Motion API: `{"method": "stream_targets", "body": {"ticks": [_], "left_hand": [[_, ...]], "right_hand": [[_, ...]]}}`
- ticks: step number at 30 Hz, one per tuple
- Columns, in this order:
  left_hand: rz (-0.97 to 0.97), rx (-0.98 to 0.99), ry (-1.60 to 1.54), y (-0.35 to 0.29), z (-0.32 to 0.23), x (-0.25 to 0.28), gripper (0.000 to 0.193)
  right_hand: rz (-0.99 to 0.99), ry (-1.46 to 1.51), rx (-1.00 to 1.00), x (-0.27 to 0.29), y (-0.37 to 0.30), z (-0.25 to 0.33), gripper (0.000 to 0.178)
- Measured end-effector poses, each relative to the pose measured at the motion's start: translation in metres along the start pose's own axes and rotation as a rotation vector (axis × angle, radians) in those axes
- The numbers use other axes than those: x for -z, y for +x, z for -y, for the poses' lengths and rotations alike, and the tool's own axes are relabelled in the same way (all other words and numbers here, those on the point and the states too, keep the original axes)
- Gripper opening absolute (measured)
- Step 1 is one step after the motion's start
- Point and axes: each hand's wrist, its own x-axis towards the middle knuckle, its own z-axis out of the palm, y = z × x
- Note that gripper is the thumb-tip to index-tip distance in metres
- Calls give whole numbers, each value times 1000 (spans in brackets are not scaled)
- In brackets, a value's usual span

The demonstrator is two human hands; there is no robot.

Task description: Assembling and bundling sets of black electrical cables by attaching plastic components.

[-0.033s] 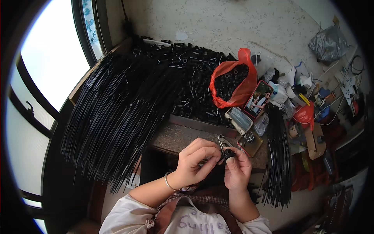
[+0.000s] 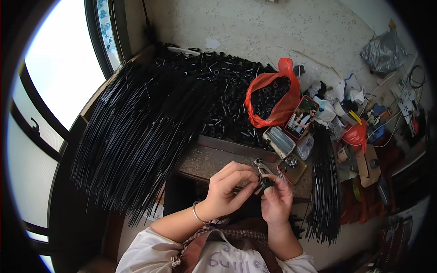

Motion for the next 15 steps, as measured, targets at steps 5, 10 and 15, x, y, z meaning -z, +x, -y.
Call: {"method": "stream_targets", "body": {"ticks": [5,10,15], "left_hand": [[127,247,-409,0,4,9,11],[129,285,-567,-6,3,8,18],[138,301,-553,-6,3,4,28]], "right_hand": [[54,146,-25,-5,-2,1,26],[78,163,-111,-6,3,6,25],[140,-499,161,-1,6,11,21]]}}
